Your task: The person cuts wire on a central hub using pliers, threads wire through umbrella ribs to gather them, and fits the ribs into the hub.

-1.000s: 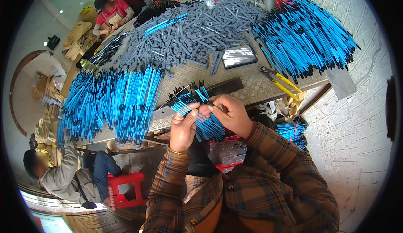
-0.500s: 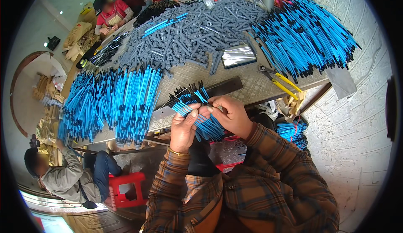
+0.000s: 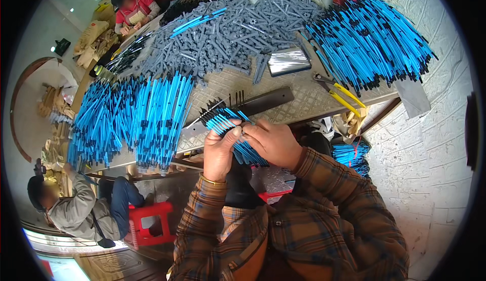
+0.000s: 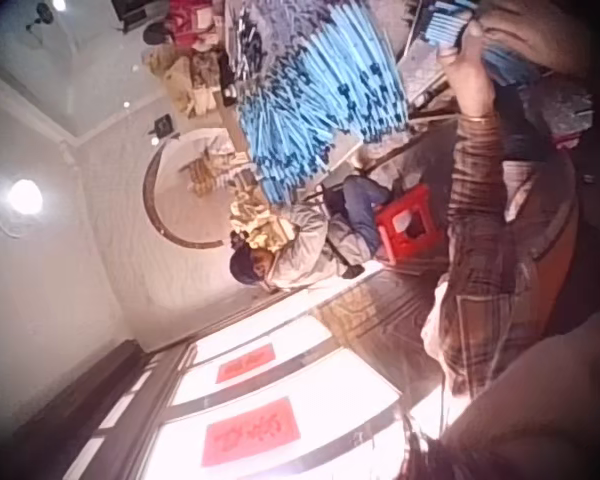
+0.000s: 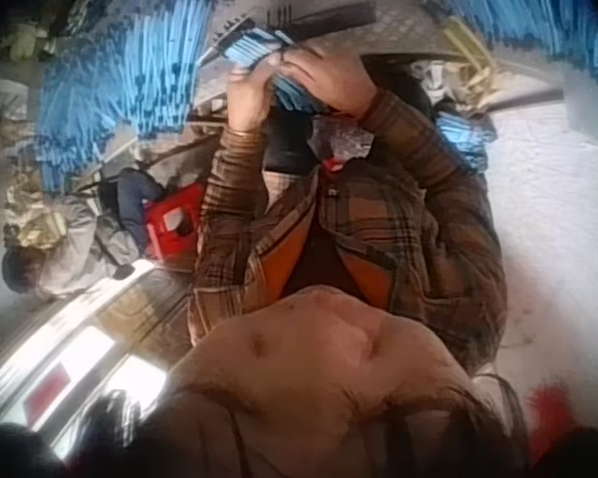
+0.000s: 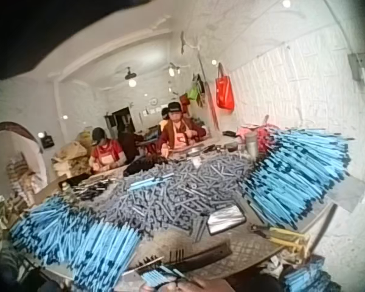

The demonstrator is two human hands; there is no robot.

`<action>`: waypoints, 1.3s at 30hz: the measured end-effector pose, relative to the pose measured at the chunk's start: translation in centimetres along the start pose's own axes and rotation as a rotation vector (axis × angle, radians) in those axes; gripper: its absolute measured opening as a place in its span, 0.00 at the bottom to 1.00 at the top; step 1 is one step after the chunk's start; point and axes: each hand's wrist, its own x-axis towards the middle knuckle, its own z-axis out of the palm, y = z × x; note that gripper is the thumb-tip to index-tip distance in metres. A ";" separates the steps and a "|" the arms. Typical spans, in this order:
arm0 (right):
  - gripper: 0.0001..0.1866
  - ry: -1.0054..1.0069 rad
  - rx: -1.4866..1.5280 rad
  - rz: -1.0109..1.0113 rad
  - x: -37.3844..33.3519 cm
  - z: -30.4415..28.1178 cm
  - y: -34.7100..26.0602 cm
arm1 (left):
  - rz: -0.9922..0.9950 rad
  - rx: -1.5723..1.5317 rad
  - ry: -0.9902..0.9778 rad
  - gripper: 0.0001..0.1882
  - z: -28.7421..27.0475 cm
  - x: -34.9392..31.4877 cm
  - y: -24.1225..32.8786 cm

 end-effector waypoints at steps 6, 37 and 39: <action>0.12 0.063 0.275 0.065 -0.2 -0.3 2.8 | -0.036 -0.054 -0.050 0.08 -0.4 0.3 0.2; 0.08 -0.606 0.227 0.075 2.3 -0.7 4.5 | 0.001 -0.201 -0.325 0.10 -4.2 1.1 1.7; 0.09 -0.638 0.193 0.027 2.4 -0.9 4.3 | -0.010 -0.220 -0.327 0.10 -4.4 1.2 1.9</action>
